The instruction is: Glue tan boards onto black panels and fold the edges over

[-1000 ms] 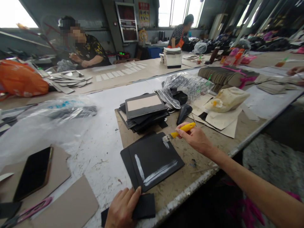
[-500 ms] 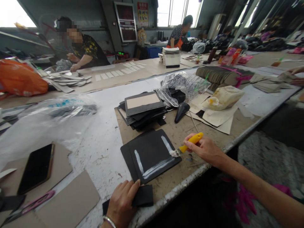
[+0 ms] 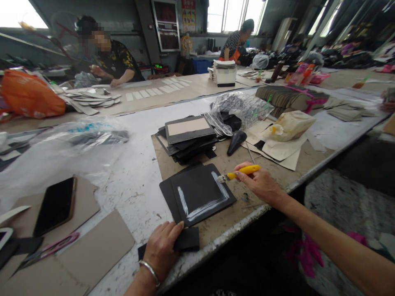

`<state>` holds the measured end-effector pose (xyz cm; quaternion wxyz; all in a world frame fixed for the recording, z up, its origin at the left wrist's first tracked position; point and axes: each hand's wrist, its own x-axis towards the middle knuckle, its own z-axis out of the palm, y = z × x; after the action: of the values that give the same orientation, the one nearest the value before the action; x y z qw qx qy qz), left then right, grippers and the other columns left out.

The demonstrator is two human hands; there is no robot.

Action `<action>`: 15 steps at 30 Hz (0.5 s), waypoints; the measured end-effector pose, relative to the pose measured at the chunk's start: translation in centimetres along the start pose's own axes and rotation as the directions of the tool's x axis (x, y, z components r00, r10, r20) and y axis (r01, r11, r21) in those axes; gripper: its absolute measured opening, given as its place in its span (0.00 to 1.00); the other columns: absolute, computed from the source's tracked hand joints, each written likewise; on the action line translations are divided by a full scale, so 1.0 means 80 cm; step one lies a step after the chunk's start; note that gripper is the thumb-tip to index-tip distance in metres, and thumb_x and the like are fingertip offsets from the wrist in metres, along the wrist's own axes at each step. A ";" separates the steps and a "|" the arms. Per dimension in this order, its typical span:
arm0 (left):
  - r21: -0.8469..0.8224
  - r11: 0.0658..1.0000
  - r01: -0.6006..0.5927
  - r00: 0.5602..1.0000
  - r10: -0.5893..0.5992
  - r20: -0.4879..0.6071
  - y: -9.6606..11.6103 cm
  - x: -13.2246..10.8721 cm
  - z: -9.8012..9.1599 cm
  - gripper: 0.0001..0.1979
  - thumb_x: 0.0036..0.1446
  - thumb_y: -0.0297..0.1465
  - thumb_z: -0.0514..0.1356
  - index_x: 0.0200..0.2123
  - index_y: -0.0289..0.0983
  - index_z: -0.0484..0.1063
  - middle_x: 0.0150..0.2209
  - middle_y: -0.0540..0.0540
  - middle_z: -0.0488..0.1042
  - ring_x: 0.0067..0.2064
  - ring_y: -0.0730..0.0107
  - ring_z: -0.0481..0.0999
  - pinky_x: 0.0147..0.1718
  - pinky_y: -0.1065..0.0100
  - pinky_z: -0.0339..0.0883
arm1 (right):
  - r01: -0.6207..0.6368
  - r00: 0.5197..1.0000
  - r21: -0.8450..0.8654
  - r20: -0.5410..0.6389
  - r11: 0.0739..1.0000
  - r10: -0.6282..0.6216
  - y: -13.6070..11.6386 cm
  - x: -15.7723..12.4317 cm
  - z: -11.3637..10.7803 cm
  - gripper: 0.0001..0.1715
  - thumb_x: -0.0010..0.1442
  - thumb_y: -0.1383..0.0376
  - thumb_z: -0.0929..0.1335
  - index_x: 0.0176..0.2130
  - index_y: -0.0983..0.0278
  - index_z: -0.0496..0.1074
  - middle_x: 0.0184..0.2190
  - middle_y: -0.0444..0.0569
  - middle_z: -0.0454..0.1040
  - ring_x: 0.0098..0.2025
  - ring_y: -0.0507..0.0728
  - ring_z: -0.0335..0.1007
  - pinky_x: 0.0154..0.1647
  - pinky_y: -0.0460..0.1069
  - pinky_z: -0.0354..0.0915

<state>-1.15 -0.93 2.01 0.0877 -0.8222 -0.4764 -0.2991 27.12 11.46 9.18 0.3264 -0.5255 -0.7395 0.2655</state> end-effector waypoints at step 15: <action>-0.038 0.997 0.061 0.997 -0.059 0.047 0.001 -0.005 0.004 0.14 0.45 0.17 0.49 0.35 0.32 0.68 0.22 0.45 0.70 0.24 0.65 0.68 0.22 0.66 0.65 | -0.035 0.997 0.088 0.065 0.995 0.030 -0.064 -0.019 0.018 0.14 0.57 0.55 0.64 0.34 0.63 0.69 0.30 0.47 0.72 0.28 0.53 0.70 0.25 0.45 0.66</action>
<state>-1.07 -1.15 1.53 0.0517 -0.8156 -0.4969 -0.2919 23.25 8.33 11.70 0.3216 -0.5137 -0.7282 0.3201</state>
